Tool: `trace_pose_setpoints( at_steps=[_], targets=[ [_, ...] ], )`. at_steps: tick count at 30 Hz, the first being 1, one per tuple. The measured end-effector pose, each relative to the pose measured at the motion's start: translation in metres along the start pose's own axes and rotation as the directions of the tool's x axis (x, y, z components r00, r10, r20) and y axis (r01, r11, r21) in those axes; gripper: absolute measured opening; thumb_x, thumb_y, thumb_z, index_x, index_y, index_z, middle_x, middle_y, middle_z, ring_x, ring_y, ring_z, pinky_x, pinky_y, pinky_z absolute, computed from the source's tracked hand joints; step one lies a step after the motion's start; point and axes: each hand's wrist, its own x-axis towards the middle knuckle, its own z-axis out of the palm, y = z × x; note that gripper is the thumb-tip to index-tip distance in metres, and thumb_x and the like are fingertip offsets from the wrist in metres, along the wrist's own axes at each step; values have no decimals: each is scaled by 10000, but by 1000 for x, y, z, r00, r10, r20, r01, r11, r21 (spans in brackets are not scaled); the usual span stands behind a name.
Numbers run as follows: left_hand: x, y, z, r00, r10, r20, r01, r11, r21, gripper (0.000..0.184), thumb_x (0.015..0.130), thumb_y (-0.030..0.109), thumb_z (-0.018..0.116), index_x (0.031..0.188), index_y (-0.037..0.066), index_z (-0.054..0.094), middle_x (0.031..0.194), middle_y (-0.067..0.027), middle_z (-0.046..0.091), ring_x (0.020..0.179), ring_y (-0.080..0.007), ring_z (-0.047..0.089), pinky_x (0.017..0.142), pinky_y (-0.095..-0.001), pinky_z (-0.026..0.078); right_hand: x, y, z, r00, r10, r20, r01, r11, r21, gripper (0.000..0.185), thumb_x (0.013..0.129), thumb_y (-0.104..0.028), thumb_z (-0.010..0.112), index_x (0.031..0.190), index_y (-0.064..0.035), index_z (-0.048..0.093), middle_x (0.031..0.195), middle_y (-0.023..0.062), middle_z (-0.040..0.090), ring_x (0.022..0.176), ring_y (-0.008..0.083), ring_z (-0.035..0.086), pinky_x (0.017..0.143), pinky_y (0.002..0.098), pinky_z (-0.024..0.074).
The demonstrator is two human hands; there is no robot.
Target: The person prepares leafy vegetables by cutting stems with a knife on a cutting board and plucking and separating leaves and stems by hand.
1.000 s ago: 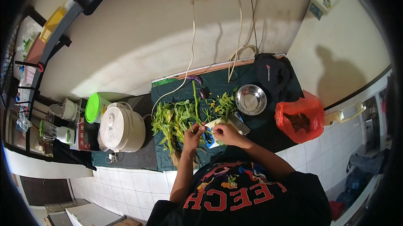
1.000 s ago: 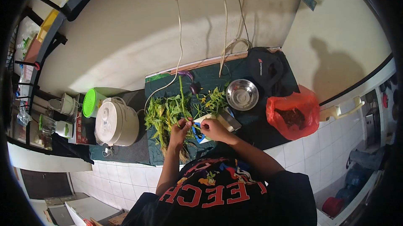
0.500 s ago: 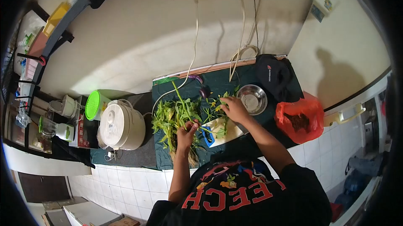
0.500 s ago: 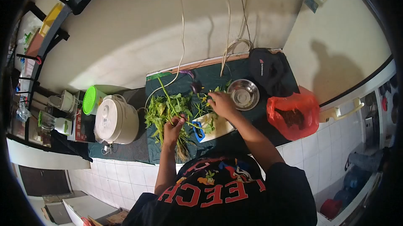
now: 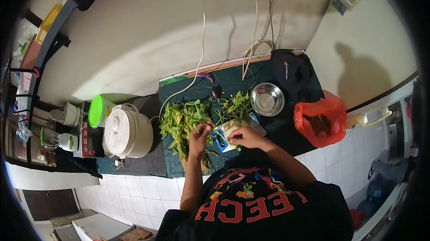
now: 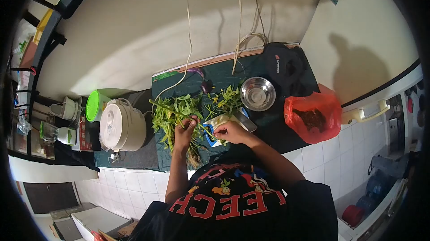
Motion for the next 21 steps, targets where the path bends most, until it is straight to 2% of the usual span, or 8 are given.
trace_pose_setpoints(
  at_steps=[2, 5, 7, 8, 11, 17, 20, 21],
  targets=[
    [1, -1, -2, 1000, 8, 11, -8, 1000, 2, 139, 971, 104, 634, 1041, -12, 665, 1059, -61, 682, 989, -136, 616, 924, -282, 452, 3, 2, 0, 999, 24, 23, -23, 1000, -7, 237, 917, -212, 692, 1056, -21, 718, 953, 79, 742, 879, 153, 691, 803, 286, 517],
    [0, -5, -5, 999, 41, 26, -41, 999, -6, 173, 973, 109, 633, 1090, -14, 666, 1010, -53, 691, 986, -125, 609, 918, -278, 452, 9, 10, 4, 992, 122, 22, -123, 985, 121, 242, 918, -220, 689, 1036, -11, 719, 939, 83, 741, 872, 148, 687, 799, 288, 516],
    [0, -6, -7, 998, 51, 30, -50, 998, -36, 159, 970, 111, 637, 1067, -11, 669, 1040, -57, 687, 985, -128, 611, 911, -281, 452, 6, 0, 1, 999, -5, 35, 4, 1000, 25, 248, 914, -227, 690, 1032, -11, 723, 945, 86, 743, 870, 159, 691, 801, 297, 518],
    [-1, -6, -7, 998, 52, 29, -51, 998, -37, 159, 970, 111, 637, 1067, -11, 669, 1040, -57, 687, 985, -128, 611, 911, -281, 452, 6, -2, 1, 999, -6, 35, 5, 1000, 23, 248, 914, -227, 690, 1032, -11, 723, 945, 86, 743, 870, 159, 691, 801, 297, 518],
    [-2, -2, -8, 995, 98, 23, -97, 995, -23, 142, 968, 112, 640, 1036, -9, 672, 1067, -63, 683, 982, -135, 617, 911, -286, 453, 7, -5, 0, 1000, 15, 0, -15, 999, -35, 247, 894, -228, 699, 1028, -23, 731, 950, 87, 745, 868, 169, 696, 804, 300, 520],
    [-7, 2, 0, 999, 34, 43, -33, 999, -11, 120, 954, 100, 656, 978, -17, 677, 1086, -71, 682, 1009, -154, 625, 935, -297, 455, 10, 9, 7, 992, 11, -123, -27, 992, -125, 208, 825, -215, 721, 940, -44, 756, 827, 99, 739, 772, 181, 704, 726, 314, 526],
    [-7, -12, 4, 992, 95, 82, -94, 995, -19, 127, 947, 96, 665, 997, -19, 687, 1073, -70, 686, 1008, -156, 627, 938, -301, 461, 17, 38, 14, 980, 36, -195, -66, 987, -148, 215, 797, -247, 733, 893, -56, 761, 766, 107, 725, 694, 208, 696, 668, 342, 523],
    [-9, -16, 8, 995, 71, 66, -72, 997, 3, 107, 946, 77, 659, 993, -18, 674, 1080, -79, 683, 1021, -166, 628, 949, -316, 461, 22, 43, 14, 965, 98, -243, -142, 975, -169, 225, 790, -266, 733, 886, -65, 762, 764, 112, 724, 682, 228, 694, 658, 356, 524]
  ],
)
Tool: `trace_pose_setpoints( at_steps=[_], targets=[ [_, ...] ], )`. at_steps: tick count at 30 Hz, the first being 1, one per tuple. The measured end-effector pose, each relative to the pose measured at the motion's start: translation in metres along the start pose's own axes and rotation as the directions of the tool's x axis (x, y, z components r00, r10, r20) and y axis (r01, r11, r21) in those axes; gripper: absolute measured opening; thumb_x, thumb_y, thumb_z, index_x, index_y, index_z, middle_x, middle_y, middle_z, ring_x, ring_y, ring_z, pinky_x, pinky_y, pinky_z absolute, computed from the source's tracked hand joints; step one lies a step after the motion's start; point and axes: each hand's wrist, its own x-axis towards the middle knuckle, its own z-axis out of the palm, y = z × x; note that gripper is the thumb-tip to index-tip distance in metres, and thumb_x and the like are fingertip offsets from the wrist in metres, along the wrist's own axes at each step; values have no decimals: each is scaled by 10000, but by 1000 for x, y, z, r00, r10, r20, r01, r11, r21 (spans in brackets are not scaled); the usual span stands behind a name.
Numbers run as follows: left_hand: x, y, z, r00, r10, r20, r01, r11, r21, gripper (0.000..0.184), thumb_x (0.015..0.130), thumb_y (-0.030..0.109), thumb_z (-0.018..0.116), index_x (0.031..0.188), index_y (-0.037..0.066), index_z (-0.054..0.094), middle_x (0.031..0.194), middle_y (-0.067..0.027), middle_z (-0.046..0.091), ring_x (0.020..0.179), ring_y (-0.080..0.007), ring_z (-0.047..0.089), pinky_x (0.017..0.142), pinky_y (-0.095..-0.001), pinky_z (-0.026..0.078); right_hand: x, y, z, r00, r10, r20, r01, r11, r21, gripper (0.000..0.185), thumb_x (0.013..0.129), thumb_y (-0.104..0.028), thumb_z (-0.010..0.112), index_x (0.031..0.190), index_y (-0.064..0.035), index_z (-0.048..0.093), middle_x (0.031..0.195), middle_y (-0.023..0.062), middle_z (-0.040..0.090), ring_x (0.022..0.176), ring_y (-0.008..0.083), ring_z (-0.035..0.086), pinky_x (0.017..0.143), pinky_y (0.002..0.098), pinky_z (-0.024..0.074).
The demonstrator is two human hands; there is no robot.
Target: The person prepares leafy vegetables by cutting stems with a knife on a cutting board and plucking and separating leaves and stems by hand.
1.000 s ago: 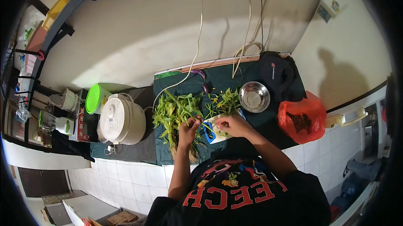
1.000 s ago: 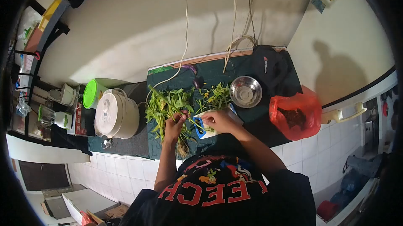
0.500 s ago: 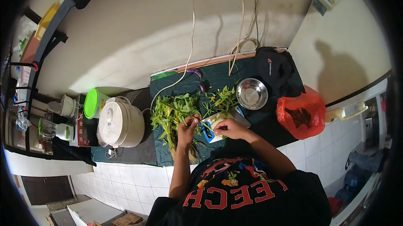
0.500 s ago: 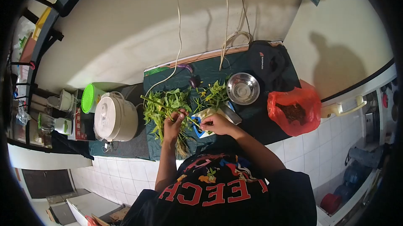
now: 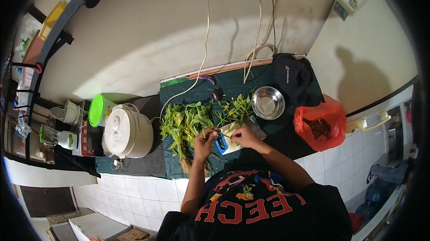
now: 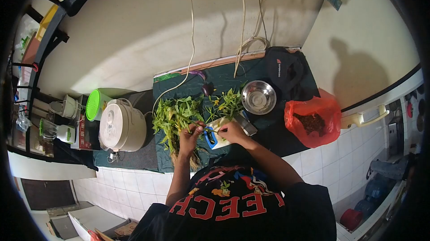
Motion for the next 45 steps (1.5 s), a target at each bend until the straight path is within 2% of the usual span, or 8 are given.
trace_pose_setpoints(
  at_steps=[8, 15, 18, 21, 28, 30, 40, 45],
  targets=[
    [7, 27, 3, 970, 140, -198, -150, 988, -40, 139, 960, 100, 653, 1044, -9, 678, 1021, -61, 701, 974, -137, 625, 918, -283, 461, 53, 38, -24, 877, 386, -285, -432, 894, -119, 177, 796, -214, 708, 887, -71, 758, 790, 116, 730, 737, 219, 710, 685, 343, 535],
    [9, 31, -4, 954, 136, -265, -152, 987, -40, 152, 960, 102, 656, 1064, -5, 682, 1006, -65, 708, 973, -126, 629, 928, -295, 468, 67, -15, -70, 911, -125, -394, 82, 989, -125, 197, 866, -182, 695, 1019, -66, 738, 918, 111, 743, 867, 271, 713, 770, 358, 548],
    [7, 18, 1, 954, 95, -286, -105, 994, -21, 153, 962, 112, 653, 1065, 0, 678, 1047, -53, 699, 1014, -135, 614, 956, -301, 448, 55, -54, -75, 714, -568, -410, 341, 793, -504, 300, 875, -221, 692, 1127, -58, 687, 880, 108, 734, 803, 294, 698, 742, 403, 546],
    [9, 12, 4, 948, 115, -296, -133, 990, -42, 164, 961, 95, 653, 1079, -17, 676, 1028, -71, 703, 963, -131, 635, 921, -291, 483, 30, -64, -55, 913, -372, -164, 365, 928, -72, 254, 885, -241, 680, 1068, -67, 710, 839, 109, 726, 739, 297, 688, 695, 419, 534],
    [13, 14, 7, 936, 81, -342, -108, 992, -61, 152, 960, 78, 650, 1073, -20, 677, 1029, -73, 705, 979, -133, 639, 907, -290, 496, 3, -33, -17, 983, -132, -128, 115, 985, -129, 276, 916, -316, 650, 951, -51, 720, 716, 114, 683, 648, 241, 669, 599, 367, 490],
    [14, 10, 6, 937, 106, -333, -115, 993, -6, 152, 955, 77, 657, 1071, -17, 683, 1012, -67, 712, 957, -125, 640, 888, -282, 496, 4, -28, -8, 992, -93, -84, 110, 964, 242, 275, 904, -312, 667, 903, -39, 706, 661, 117, 641, 578, 220, 620, 555, 353, 454],
    [6, 0, 7, 947, 57, -317, -71, 997, -34, 190, 921, 113, 710, 1068, -7, 704, 976, -46, 723, 911, -128, 653, 875, -286, 494, -3, -11, 9, 984, 12, -178, -38, 989, -144, 249, 862, -235, 690, 893, 11, 667, 717, 171, 646, 630, 270, 620, 599, 396, 474],
    [11, 13, -25, 958, 40, -285, -41, 999, 1, 226, 906, 135, 734, 1072, -16, 708, 980, -47, 724, 895, -115, 645, 824, -270, 499, 26, 52, 1, 956, 6, -293, -126, 912, -391, 278, 832, -267, 666, 854, 9, 675, 779, 229, 669, 775, 444, 654, 724, 520, 521]
  ],
)
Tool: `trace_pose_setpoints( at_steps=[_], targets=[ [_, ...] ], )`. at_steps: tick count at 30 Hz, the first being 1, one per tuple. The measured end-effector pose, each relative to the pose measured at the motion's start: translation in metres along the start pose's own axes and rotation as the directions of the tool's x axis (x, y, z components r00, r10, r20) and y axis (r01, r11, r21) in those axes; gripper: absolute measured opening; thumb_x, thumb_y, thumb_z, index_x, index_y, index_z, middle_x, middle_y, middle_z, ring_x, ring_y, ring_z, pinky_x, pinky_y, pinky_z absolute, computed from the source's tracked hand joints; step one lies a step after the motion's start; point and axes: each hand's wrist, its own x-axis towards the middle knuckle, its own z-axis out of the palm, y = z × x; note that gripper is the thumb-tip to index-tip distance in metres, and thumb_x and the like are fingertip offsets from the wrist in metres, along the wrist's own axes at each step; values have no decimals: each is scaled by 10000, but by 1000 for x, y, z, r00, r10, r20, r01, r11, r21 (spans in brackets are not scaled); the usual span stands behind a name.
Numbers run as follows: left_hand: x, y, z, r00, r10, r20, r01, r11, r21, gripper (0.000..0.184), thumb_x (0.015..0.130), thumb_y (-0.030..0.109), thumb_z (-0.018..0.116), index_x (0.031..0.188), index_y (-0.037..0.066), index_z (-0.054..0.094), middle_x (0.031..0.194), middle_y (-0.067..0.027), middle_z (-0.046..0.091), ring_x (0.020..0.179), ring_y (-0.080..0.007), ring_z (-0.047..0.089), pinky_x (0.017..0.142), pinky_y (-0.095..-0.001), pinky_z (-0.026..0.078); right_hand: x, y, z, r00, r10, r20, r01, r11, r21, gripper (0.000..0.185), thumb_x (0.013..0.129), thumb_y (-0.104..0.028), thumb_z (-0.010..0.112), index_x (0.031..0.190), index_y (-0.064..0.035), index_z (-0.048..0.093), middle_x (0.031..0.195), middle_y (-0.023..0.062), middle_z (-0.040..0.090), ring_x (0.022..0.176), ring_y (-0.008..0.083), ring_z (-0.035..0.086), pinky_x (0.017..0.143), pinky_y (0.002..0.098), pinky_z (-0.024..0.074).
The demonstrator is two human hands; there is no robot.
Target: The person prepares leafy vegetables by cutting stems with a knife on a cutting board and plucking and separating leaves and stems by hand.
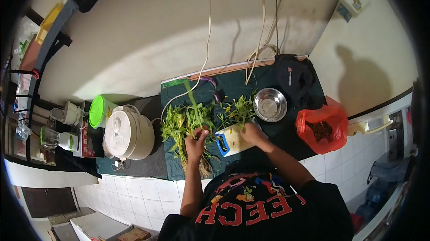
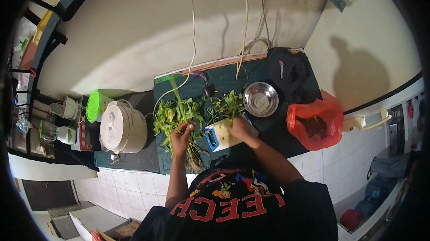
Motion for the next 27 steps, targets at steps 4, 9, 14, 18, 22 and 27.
trace_pose_setpoints(
  at_steps=[4, 9, 14, 18, 22, 27],
  targets=[
    [1, -3, -17, 982, -145, 120, 75, 885, 459, 273, 858, 191, 792, 1063, 18, 742, 872, -15, 711, 794, -83, 580, 723, -265, 475, 65, -11, -45, 918, 157, 365, -204, 975, 93, 379, 831, -276, 678, 1030, 47, 674, 1038, 300, 664, 957, 371, 673, 806, 477, 533],
    [-12, -26, -27, 989, -139, 54, 83, 813, 576, 307, 843, 228, 796, 1072, 31, 744, 863, -57, 737, 773, -94, 627, 715, -269, 501, 71, -16, -34, 988, -62, -145, 42, 990, -137, 562, 841, -244, 692, 1303, 31, 526, 1274, 249, 547, 1147, 380, 559, 927, 478, 478],
    [-25, -20, -30, 980, -176, 93, 88, 802, 591, 293, 821, 195, 803, 1063, 38, 750, 884, -87, 749, 798, -111, 656, 731, -288, 515, 23, -36, -30, 945, -273, 182, 301, 941, -153, 233, 813, -213, 656, 1006, -85, 677, 1019, 151, 669, 963, 324, 636, 770, 451, 501],
    [-27, -35, -44, 965, -201, 169, 30, 724, 689, 349, 782, 277, 819, 1043, 55, 755, 897, -149, 743, 792, -194, 708, 742, -336, 523, 14, -33, -30, 786, -237, 571, 313, 949, -38, 133, 827, -233, 601, 812, -130, 684, 799, 104, 706, 755, 281, 684, 676, 448, 503],
    [-36, -24, -44, 940, -223, 260, -78, 601, 796, 364, 757, 316, 821, 1029, 82, 763, 873, -167, 728, 770, -254, 711, 729, -365, 521, 69, 22, 30, 917, -185, 354, 130, 976, 172, 149, 865, -179, 609, 941, -85, 696, 819, 154, 696, 805, 351, 683, 697, 437, 513],
    [-49, -49, -52, 917, -294, 271, -65, 558, 827, 337, 761, 329, 811, 1001, 96, 771, 846, -170, 718, 746, -268, 702, 714, -365, 522, 90, 21, 6, 940, -265, -215, 294, 948, 118, 293, 906, -83, 559, 1179, 4, 623, 1168, 196, 638, 1055, 402, 612, 896, 451, 502]
  ],
)
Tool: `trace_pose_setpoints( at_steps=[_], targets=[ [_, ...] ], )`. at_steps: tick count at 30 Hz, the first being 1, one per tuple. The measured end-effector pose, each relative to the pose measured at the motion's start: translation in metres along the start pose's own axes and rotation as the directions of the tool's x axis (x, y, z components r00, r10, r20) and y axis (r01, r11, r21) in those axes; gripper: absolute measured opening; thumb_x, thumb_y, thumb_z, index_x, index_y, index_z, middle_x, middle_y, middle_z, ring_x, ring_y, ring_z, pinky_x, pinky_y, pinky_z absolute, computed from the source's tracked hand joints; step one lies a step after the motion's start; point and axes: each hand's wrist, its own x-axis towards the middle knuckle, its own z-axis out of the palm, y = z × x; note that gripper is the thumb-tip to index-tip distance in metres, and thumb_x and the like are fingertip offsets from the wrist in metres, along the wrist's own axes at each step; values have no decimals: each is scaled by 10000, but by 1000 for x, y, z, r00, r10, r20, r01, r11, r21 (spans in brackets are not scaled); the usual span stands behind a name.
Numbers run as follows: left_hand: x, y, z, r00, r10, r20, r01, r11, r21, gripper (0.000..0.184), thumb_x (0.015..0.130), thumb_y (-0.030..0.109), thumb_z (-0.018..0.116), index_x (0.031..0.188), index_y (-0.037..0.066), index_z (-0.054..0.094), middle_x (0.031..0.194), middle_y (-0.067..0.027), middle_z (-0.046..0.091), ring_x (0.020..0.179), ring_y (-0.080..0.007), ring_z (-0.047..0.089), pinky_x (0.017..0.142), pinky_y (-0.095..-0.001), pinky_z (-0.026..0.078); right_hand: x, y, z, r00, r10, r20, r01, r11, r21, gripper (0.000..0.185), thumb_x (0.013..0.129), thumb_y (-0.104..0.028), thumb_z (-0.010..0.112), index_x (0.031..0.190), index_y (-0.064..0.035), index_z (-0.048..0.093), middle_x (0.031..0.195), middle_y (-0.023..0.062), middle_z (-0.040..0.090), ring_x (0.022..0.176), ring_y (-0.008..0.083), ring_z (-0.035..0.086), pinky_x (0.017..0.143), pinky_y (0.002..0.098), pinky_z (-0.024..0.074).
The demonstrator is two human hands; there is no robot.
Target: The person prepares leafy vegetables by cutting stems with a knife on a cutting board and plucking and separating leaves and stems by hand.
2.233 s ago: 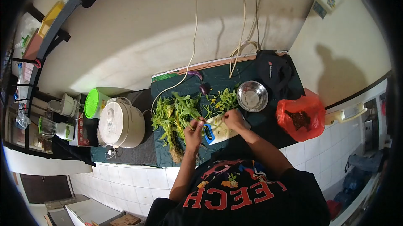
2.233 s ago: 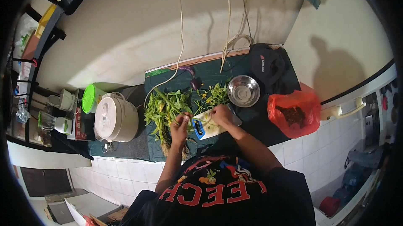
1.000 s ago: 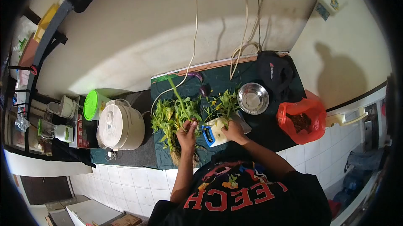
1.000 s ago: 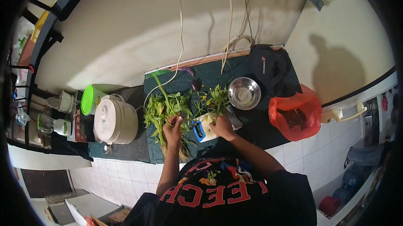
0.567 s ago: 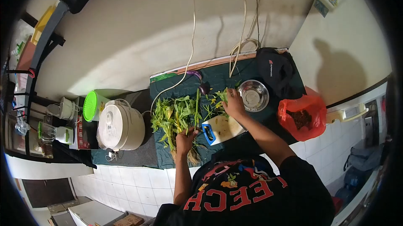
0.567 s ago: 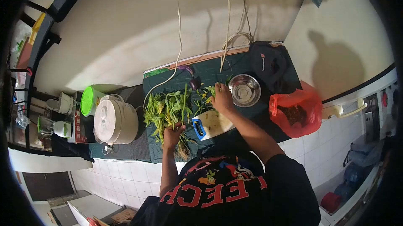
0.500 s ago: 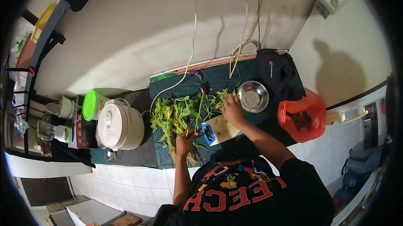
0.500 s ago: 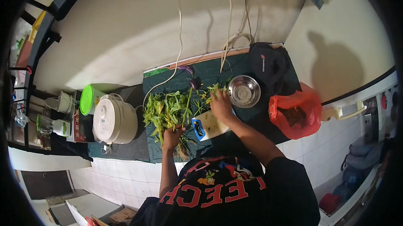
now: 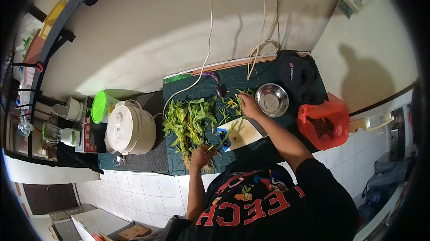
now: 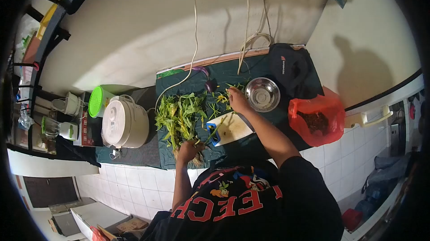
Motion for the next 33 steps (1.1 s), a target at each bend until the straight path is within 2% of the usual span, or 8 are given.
trace_pose_setpoints(
  at_steps=[3, 5, 9, 15, 17, 22, 26, 33],
  targets=[
    [-14, 14, -3, 998, 15, -65, -12, 999, 36, 325, 760, 300, 820, 1002, 90, 769, 849, -154, 730, 757, -246, 710, 721, -356, 528, -19, -31, -37, 999, 27, -20, -25, 996, 80, 278, 909, -49, 542, 1170, 2, 624, 1192, 194, 624, 1075, 402, 601, 918, 446, 497],
    [-20, 14, -4, 997, -2, -79, -3, 998, -63, 313, 763, 279, 821, 1005, 86, 769, 853, -138, 737, 764, -231, 712, 727, -355, 531, -43, -42, -46, 977, 117, 176, -125, 992, 30, 288, 911, -46, 538, 1183, 6, 615, 1186, 184, 614, 1112, 367, 583, 960, 437, 480],
    [-30, 1, -13, 996, -94, 14, 94, 967, -238, 321, 775, 283, 817, 1028, 91, 768, 894, -110, 750, 839, -205, 712, 782, -342, 524, -79, -50, -34, 999, 17, 36, -8, 974, -225, 344, 860, -13, 568, 1198, -23, 629, 1283, 128, 570, 1148, 335, 567, 937, 434, 494],
    [-58, -8, -24, 994, -67, -82, 50, 979, -197, 290, 775, 260, 833, 980, 64, 773, 905, -97, 752, 834, -175, 692, 795, -336, 518, -99, -51, 10, 943, -33, 330, 135, 947, -290, 373, 936, -112, 499, 1295, -99, 598, 1449, 77, 496, 1243, 291, 537, 1034, 407, 455],
    [-67, -8, -24, 990, -112, -86, 93, 974, -207, 287, 796, 230, 810, 1014, 50, 762, 906, -112, 750, 841, -171, 696, 782, -327, 518, -97, -48, 27, 904, -257, 341, 385, 837, -389, 412, 898, -105, 518, 1302, -58, 577, 1436, 109, 497, 1282, 290, 503, 1048, 381, 445],
    [-82, -25, -2, 977, -111, -182, 59, 961, -270, 290, 784, 240, 827, 993, 49, 762, 910, -110, 750, 849, -172, 695, 787, -324, 517, -114, -54, 37, 871, -117, 477, 361, 811, -460, 366, 885, -129, 551, 1239, -84, 632, 1356, 64, 559, 1247, 265, 520, 1039, 358, 452],
    [-78, -22, 7, 970, -110, -218, 64, 976, -207, 286, 786, 261, 819, 992, 69, 766, 910, -116, 749, 857, -207, 712, 788, -335, 517, -139, -58, 7, 912, -143, 384, 299, 874, -384, 164, 818, -130, 583, 946, -48, 643, 988, 83, 593, 1041, 265, 582, 875, 375, 517],
    [-49, 13, -3, 957, -53, -285, 12, 990, -141, 269, 784, 235, 800, 990, 67, 759, 888, -136, 734, 837, -283, 703, 759, -375, 514, -162, -48, -15, 954, -4, 299, 168, 834, -525, 147, 828, -103, 575, 951, -35, 617, 992, 117, 590, 991, 295, 593, 833, 408, 522]
  ],
)
